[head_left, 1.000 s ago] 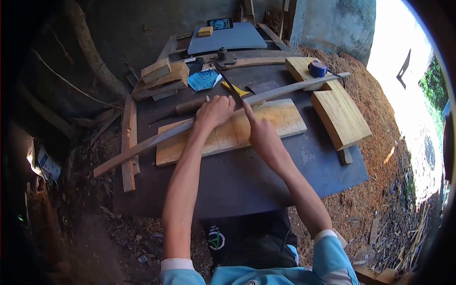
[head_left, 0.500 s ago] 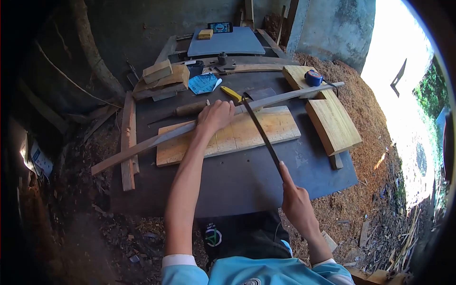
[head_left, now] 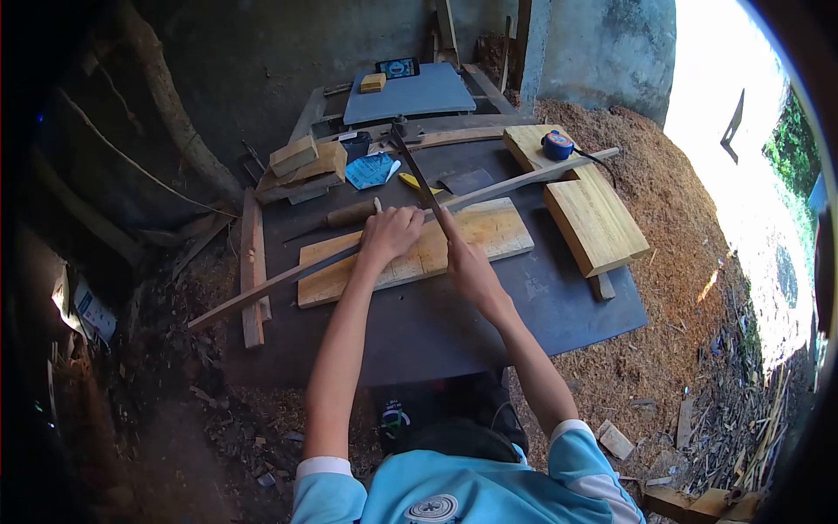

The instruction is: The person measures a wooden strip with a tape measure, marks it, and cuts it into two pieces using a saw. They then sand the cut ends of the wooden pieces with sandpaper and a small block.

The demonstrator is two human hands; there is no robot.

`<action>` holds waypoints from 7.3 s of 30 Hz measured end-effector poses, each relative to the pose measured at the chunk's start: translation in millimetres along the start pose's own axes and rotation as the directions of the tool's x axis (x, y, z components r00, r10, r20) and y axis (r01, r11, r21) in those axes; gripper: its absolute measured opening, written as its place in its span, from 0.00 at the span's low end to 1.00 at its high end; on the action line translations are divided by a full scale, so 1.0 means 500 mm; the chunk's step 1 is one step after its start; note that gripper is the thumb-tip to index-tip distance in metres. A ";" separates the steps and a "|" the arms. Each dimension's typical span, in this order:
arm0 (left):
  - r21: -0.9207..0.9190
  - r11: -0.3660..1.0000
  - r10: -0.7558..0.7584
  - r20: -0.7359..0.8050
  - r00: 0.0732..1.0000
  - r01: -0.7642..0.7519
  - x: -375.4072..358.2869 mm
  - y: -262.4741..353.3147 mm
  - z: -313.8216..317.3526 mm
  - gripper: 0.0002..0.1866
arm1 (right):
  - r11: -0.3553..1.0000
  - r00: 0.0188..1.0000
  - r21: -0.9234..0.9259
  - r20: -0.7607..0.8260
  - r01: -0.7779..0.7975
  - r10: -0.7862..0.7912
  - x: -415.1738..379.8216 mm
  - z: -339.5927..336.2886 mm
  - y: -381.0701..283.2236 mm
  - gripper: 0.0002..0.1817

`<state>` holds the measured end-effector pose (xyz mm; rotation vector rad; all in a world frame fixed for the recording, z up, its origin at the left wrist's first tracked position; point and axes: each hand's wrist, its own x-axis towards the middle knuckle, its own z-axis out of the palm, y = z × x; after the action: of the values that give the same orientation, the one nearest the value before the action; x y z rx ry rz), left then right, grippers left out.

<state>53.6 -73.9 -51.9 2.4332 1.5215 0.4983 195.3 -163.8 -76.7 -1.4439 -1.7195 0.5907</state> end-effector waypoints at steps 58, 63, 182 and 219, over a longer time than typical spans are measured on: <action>0.134 0.989 -0.047 -0.115 0.992 0.062 0.009 0.019 0.014 0.27 | 0.934 0.958 -0.284 0.121 -0.218 0.261 -0.250 -0.112 -0.072 0.37; 0.144 0.988 -0.044 -0.124 0.991 0.062 0.006 0.008 0.022 0.23 | 0.938 0.963 -0.233 0.028 -0.256 0.269 -0.259 -0.095 -0.063 0.28; 0.183 0.981 -0.040 -0.124 0.992 0.063 0.024 -0.014 0.027 0.26 | 0.921 0.991 -0.388 0.110 -0.033 0.082 0.036 0.005 -0.036 0.36; 0.119 0.985 -0.111 -0.130 0.985 0.126 0.018 -0.009 0.026 0.25 | 0.966 0.998 -0.260 0.069 0.009 0.010 0.058 0.042 0.009 0.43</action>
<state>58.7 -64.0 -64.2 2.4251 1.7876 0.5529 180.0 -132.0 -84.4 -1.6207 -1.9073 0.4307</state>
